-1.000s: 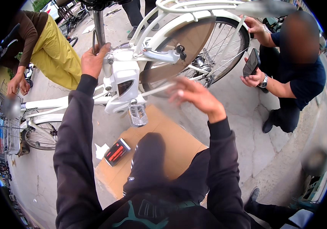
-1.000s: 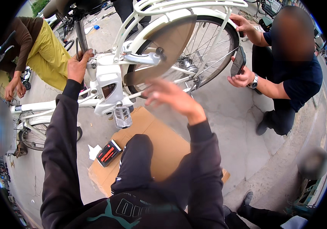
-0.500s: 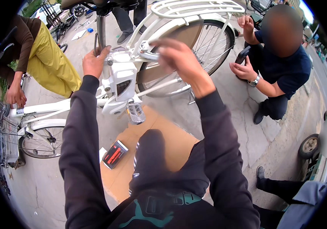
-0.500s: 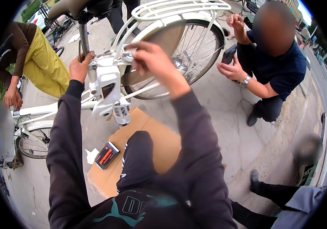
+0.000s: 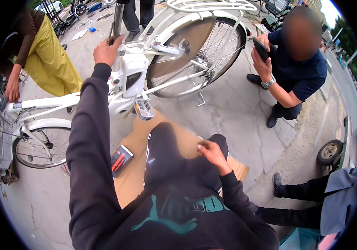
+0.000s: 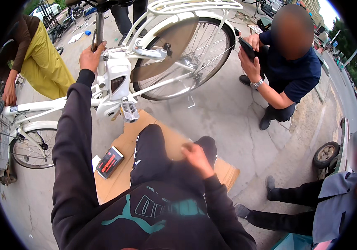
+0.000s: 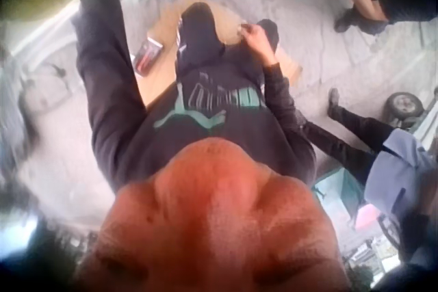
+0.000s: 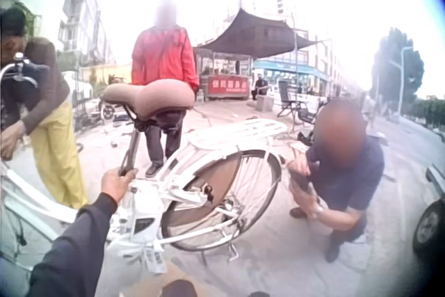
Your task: The person uses a screwdriver to tighten the screws on a bicycle's front basket and then secures the front wheel reflector. The task is performed outdoors on a paved surface with other people and vehicles nearby.
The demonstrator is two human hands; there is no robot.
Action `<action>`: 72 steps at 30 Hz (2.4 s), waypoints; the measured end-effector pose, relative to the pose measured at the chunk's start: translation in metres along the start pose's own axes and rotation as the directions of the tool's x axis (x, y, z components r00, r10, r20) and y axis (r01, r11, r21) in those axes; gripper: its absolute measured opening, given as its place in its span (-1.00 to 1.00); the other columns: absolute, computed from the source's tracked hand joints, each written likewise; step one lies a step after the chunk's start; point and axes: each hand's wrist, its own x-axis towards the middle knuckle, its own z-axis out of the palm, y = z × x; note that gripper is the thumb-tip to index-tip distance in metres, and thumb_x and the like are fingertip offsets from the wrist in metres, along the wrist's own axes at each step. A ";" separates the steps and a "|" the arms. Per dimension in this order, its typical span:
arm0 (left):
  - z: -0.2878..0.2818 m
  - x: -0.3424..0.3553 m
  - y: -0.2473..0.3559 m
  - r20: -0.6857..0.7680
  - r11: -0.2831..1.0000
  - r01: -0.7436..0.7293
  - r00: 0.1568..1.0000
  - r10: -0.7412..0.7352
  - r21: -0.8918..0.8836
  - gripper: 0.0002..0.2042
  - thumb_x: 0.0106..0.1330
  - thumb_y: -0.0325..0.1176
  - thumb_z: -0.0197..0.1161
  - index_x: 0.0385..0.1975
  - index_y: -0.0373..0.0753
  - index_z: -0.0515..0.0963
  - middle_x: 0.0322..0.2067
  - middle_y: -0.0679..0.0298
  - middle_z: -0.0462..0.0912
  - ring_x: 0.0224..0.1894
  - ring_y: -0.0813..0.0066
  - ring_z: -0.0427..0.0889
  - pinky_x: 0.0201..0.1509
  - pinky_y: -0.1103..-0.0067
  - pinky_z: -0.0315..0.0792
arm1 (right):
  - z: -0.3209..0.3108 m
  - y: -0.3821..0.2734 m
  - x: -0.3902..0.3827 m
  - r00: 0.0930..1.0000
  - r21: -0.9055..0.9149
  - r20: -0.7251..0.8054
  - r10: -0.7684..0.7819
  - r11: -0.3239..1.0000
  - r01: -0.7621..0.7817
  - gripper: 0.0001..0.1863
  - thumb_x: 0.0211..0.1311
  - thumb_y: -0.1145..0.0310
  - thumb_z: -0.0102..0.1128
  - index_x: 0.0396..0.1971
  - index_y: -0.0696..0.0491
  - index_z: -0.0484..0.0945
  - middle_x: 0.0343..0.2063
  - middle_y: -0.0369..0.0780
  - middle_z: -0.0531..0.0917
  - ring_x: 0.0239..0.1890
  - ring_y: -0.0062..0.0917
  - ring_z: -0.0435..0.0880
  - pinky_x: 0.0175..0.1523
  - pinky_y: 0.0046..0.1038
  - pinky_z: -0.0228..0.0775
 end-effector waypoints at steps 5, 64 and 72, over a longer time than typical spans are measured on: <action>-0.006 -0.003 0.002 0.025 1.000 0.027 0.999 -0.027 -0.001 -0.47 0.12 0.28 0.26 -0.32 -0.13 0.72 -0.48 0.21 0.71 -0.35 0.26 0.68 -0.20 0.43 0.49 | 0.026 -0.058 0.022 0.983 -0.020 0.145 -0.116 0.993 0.121 -0.56 0.31 0.19 0.13 -0.02 0.28 0.51 -0.28 -0.13 0.68 -0.32 -0.55 0.65 -0.14 -0.48 0.48; -0.015 0.015 -0.028 0.109 0.869 -0.254 0.938 0.328 -0.424 -0.75 0.11 -0.24 0.40 -0.42 -0.33 0.63 -0.76 0.19 0.37 -0.76 0.39 0.24 -0.63 0.52 0.17 | 0.114 -0.229 0.290 0.706 0.169 -0.676 -0.212 0.887 0.429 -0.84 0.10 0.52 0.25 -0.31 0.25 0.64 -0.41 -0.26 0.68 -0.41 -0.69 0.54 -0.30 -0.63 0.37; 0.006 0.011 -0.036 0.139 0.869 -0.097 0.973 0.186 -0.486 -0.77 0.18 -0.33 0.42 -0.30 -0.37 0.64 -0.68 0.45 0.47 -0.60 0.75 0.26 -0.55 0.68 0.17 | 0.114 -0.235 0.290 0.664 0.157 -0.704 -0.250 0.858 0.489 -0.80 0.15 0.42 0.33 -0.36 0.27 0.62 -0.53 -0.29 0.64 -0.55 -0.75 0.51 -0.49 -0.67 0.29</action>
